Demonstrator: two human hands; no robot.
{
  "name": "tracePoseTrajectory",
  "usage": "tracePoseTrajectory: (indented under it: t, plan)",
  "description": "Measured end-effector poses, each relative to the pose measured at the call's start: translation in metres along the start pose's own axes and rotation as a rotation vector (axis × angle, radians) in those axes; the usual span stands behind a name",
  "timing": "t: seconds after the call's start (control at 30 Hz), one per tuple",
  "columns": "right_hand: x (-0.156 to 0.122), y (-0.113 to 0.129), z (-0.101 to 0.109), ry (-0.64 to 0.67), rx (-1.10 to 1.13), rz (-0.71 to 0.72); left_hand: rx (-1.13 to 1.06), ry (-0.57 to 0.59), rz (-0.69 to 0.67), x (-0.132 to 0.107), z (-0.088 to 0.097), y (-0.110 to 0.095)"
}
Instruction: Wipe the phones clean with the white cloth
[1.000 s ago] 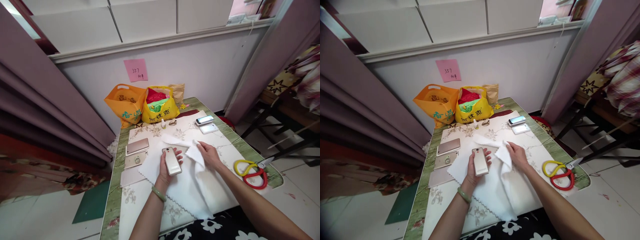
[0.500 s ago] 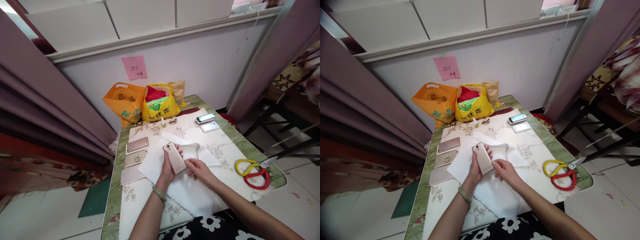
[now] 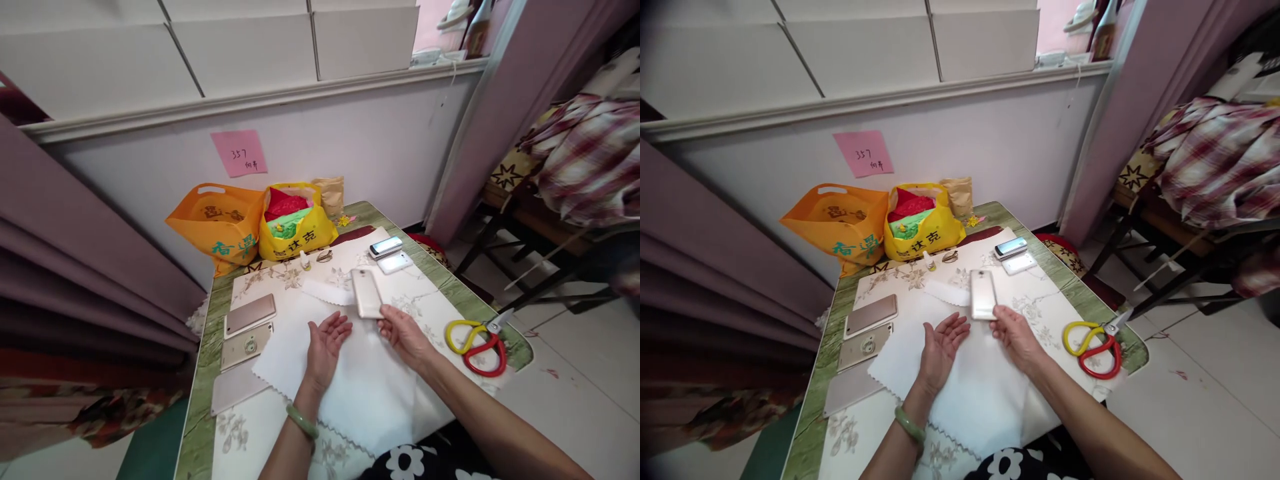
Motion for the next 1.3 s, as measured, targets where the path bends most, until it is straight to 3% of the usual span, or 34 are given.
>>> tracePoseTrajectory:
  t: [0.13,0.33,0.7,1.3]
  plan:
    - [0.045,0.033,0.037,-0.297,0.113,0.172,0.038,0.009,0.015,0.000,0.000,-0.001]
    - [0.105,0.047,0.054,-0.489,0.163,0.214,0.058,0.000,0.009,0.001,0.003,0.000]
    - [0.142,0.018,0.044,-0.471,0.206,0.124,0.063,0.003,0.027,0.001,0.001,-0.003]
    - [0.147,0.007,0.046,-0.475,0.106,0.046,0.115,0.014,0.003,0.000,0.002,-0.003]
Point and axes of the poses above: each hand's wrist, its own x-axis towards the middle knuckle, its own z-axis out of the back of the hand, y = z × x, the point moved 5 cm from there along x, towards the middle knuckle, and after that the axes turned 3 degrees about x, right-handed, at the moved point
